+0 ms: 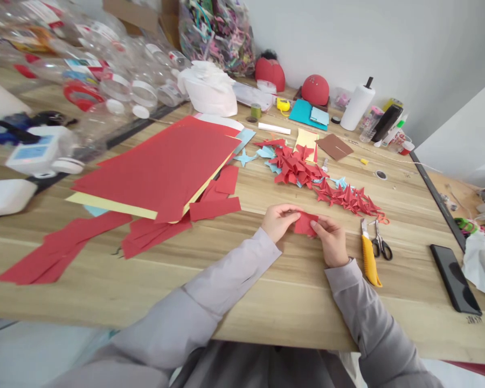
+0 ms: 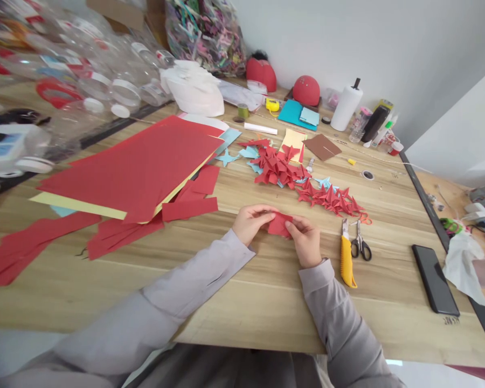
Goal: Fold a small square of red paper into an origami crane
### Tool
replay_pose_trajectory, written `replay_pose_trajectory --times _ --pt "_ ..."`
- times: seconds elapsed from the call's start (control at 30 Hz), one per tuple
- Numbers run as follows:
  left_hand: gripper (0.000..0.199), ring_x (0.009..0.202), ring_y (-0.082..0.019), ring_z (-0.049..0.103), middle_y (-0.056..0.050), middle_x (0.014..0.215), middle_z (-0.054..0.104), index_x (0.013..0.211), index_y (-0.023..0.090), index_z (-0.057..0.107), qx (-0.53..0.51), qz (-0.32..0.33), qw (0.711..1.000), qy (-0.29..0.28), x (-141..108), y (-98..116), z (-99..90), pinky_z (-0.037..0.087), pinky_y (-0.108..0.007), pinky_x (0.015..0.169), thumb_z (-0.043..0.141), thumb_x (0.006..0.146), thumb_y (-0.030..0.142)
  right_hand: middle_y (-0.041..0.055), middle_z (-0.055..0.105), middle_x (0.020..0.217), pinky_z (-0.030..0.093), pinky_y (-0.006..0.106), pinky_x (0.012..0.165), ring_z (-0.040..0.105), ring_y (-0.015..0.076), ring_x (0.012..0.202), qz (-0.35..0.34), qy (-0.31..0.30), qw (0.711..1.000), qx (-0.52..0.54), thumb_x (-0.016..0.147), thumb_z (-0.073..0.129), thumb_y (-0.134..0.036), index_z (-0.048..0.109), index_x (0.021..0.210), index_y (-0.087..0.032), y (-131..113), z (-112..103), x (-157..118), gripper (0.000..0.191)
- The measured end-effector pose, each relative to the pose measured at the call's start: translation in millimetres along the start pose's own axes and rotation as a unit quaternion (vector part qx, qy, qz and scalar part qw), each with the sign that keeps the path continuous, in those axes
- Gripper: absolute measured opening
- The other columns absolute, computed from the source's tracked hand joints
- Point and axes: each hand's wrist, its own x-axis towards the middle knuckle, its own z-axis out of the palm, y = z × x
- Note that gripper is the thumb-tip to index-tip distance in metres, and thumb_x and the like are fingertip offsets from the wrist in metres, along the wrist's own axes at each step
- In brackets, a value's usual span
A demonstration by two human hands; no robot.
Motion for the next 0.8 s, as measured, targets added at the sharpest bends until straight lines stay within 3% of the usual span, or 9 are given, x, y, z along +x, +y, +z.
replay_pose_trajectory --times 0.17,0.4,0.8 --pt "0.016 0.051 -0.011 0.057 0.000 0.060 0.063 0.069 0.013 0.066 -0.001 0.000 1.000 0.000 1.1 1.1 -1.8 0.048 -0.023 0.048 0.066 0.057 0.024 -0.0039 0.062 0.051 0.047 0.023 0.041 0.053 0.0097 0.039 0.019 -0.020 1.000 -0.011 0.064 0.071 -0.030 0.067 0.082 -0.016 -3.1 1.1 -1.2 0.023" --pt "0.018 0.045 -0.011 0.056 0.000 0.057 0.063 0.071 0.013 0.068 -0.003 -0.013 1.000 -0.025 1.1 1.2 -3.2 0.047 -0.022 0.042 0.067 0.056 0.023 -0.0019 0.067 0.059 0.047 0.022 0.039 0.053 0.0082 0.039 0.028 -0.012 1.000 0.005 0.063 0.072 -0.026 0.070 0.082 -0.017 0.0 -1.3 -0.5 0.021" --pt "0.013 0.039 -0.009 0.052 0.000 0.050 0.062 0.066 0.014 0.070 -0.009 -0.035 0.999 -0.016 2.4 3.8 -3.3 0.044 -0.021 0.038 0.065 0.054 0.017 -0.0047 0.059 0.049 0.044 0.021 0.035 0.054 0.0101 0.037 0.079 -0.034 0.994 0.072 0.064 0.070 -0.023 0.067 0.086 -0.018 -5.1 -1.1 -3.0 0.024"
